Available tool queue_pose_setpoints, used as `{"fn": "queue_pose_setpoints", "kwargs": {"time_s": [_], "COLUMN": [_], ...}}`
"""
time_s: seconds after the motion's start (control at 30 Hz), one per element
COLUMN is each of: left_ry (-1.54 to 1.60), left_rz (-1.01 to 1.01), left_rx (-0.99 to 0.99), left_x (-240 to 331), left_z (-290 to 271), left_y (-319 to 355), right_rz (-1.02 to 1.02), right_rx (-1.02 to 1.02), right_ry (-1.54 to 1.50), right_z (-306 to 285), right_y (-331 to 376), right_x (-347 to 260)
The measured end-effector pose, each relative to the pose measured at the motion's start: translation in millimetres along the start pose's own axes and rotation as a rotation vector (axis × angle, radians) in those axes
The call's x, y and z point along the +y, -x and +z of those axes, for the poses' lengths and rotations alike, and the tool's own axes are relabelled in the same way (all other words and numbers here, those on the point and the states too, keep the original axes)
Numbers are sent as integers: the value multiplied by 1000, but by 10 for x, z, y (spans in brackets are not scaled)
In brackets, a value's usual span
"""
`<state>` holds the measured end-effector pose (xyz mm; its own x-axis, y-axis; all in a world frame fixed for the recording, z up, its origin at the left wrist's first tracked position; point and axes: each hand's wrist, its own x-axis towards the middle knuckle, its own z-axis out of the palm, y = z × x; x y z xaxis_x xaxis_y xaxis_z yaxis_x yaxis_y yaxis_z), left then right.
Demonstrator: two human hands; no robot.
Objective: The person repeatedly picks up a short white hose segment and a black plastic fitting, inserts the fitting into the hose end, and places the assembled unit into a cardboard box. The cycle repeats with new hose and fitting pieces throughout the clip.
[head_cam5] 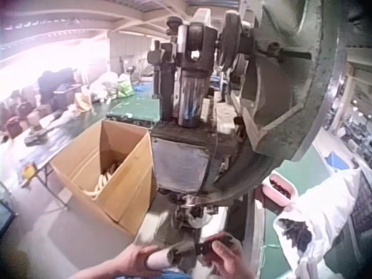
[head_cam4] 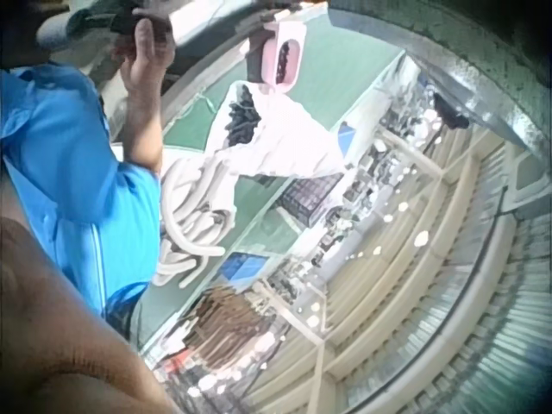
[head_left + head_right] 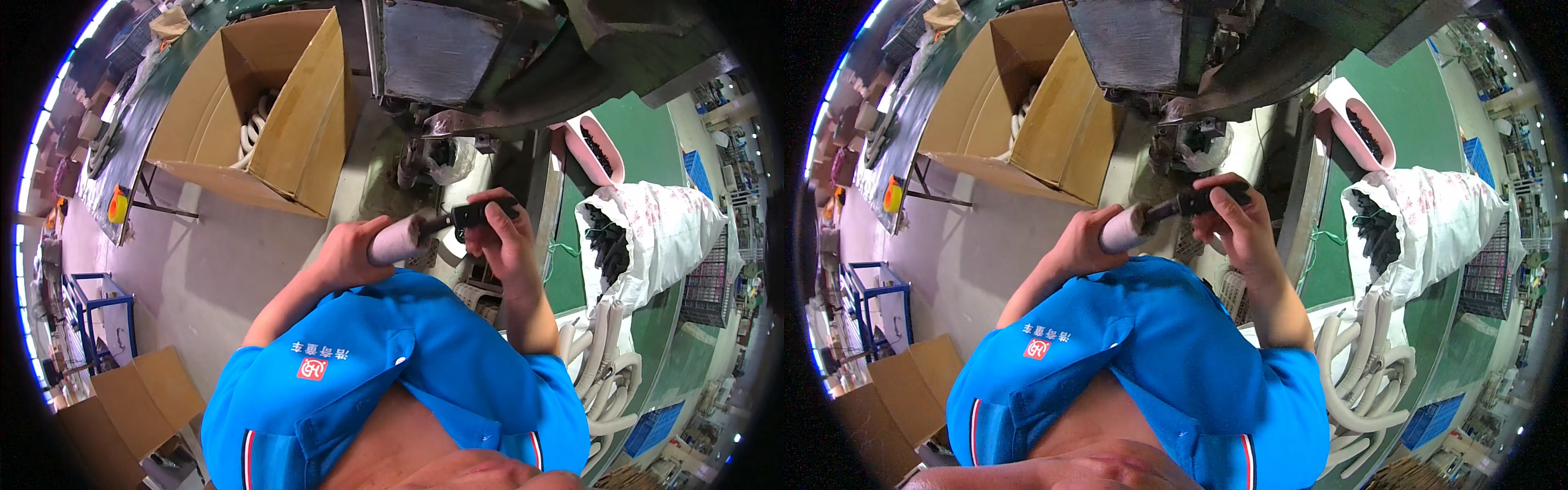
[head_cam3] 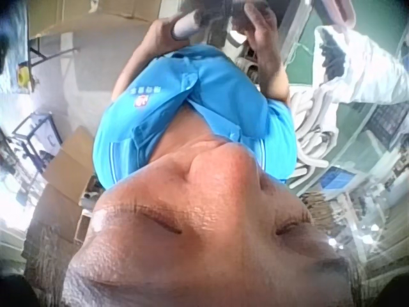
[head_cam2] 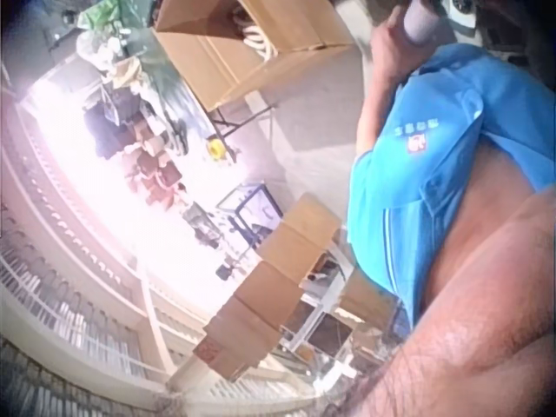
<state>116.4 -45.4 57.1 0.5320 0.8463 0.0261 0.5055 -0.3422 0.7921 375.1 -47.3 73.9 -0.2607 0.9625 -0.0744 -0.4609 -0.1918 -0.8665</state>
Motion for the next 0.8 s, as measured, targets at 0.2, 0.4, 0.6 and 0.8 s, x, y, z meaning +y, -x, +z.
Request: {"fn": "queue_pose_setpoints", "kwargs": {"time_s": [0.2,0.4,0.6,0.8], "left_ry": [-123,-127,-66,-108], "left_rz": [-18,-46,-69,-118], "left_rx": [-79,-38,-31,73], "left_x": [-150,-235,-309,-490], "left_z": [-106,-191,-187,-231], "left_y": [31,-1,-49,-292], "right_rz": [237,309,342,28], "right_rx": [-108,-158,-178,175], "right_ry": [130,-84,-78,330], "right_z": [-98,29,144,-11], "right_y": [-73,-269,-397,-876], "right_x": [44,231,278,502]}}
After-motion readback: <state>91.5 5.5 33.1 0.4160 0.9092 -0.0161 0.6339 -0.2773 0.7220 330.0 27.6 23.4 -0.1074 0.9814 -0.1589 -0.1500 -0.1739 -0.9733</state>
